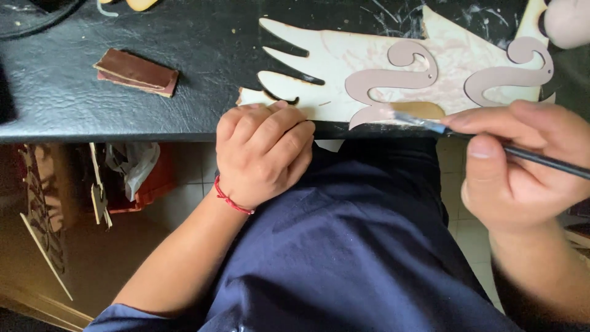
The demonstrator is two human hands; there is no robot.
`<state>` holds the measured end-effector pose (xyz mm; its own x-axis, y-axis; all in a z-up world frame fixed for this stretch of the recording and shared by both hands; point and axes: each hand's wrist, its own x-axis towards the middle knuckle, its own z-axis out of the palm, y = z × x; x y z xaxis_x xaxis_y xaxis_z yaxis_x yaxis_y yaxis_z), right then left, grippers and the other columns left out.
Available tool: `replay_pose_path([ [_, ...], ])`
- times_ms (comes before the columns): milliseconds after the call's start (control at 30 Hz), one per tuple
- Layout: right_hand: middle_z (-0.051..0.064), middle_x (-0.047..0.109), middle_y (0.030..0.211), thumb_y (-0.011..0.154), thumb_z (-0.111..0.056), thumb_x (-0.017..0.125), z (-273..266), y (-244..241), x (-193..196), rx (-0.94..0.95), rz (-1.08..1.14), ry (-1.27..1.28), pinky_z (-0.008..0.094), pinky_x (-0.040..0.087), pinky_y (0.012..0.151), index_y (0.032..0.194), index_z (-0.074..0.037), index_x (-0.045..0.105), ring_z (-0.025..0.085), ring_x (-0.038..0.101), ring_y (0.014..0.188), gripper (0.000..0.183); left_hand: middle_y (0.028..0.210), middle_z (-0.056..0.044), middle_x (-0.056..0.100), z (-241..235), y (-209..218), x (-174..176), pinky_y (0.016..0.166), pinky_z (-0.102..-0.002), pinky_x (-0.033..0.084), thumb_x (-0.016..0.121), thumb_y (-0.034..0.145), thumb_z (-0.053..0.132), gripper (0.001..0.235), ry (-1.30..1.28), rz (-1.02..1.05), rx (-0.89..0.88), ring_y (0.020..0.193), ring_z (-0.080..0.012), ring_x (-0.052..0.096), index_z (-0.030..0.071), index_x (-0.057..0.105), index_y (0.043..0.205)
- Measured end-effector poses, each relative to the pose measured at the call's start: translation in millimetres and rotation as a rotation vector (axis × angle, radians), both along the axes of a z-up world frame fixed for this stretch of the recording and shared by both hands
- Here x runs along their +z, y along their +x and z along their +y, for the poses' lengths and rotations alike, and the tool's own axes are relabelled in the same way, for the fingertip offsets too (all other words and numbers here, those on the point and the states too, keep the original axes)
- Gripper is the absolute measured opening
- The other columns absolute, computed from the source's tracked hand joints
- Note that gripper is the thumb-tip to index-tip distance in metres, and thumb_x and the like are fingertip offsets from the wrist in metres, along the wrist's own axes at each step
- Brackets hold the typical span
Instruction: Painting a decorative wooden letter 'S' with a paintbrush and pink paint.
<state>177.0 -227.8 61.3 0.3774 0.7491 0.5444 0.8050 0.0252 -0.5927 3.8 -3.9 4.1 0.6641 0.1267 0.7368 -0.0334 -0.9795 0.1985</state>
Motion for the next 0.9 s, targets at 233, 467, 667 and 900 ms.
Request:
replay_pose_path([
  [233,0.027,0.071,0.096,0.106,-0.005,0.055,14.0,-6.5,5.7,-0.014,0.008,-0.132,0.041,0.048,0.092,0.128,0.015,0.042,0.034,0.072,0.086,0.033,0.102,-0.001,0.071,0.2,-0.1,-1.1,0.086,-0.033,0.042,0.059,0.099,0.017,0.013,0.003,0.017,0.009,0.088,-0.0209,0.065,0.013,0.071,0.096],
  [467,0.033,0.063,0.096,0.111,0.000,0.048,5.7,2.2,4.5,-0.105,0.047,-0.074,0.044,0.049,0.094,0.128,0.022,0.036,0.041,0.067,0.088,0.030,0.102,-0.001,0.070,0.5,-0.4,-2.0,0.085,-0.033,0.042,0.057,0.099,0.017,0.015,0.002,0.013,0.001,0.086,-0.0207,0.064,0.014,0.071,0.095],
  [667,0.023,0.068,0.096,0.110,-0.002,0.056,4.2,3.4,5.3,-0.153,-0.041,-0.144,0.041,0.045,0.093,0.113,0.020,0.060,0.031,0.063,0.087,0.023,0.101,0.000,0.071,-0.3,0.5,-2.6,0.085,-0.032,0.043,0.061,0.098,0.016,0.011,-0.003,0.013,0.001,0.087,-0.0201,0.065,0.014,0.072,0.095],
  [900,0.034,0.060,0.115,0.118,0.000,0.051,-15.7,15.7,-7.0,-0.186,0.022,-0.092,0.046,0.051,0.098,0.105,0.023,0.059,0.042,0.068,0.091,0.028,0.101,0.000,0.070,-0.8,0.7,-3.9,0.085,-0.033,0.043,0.062,0.097,0.016,0.010,0.000,0.010,0.014,0.088,-0.0196,0.066,0.014,0.072,0.094],
])
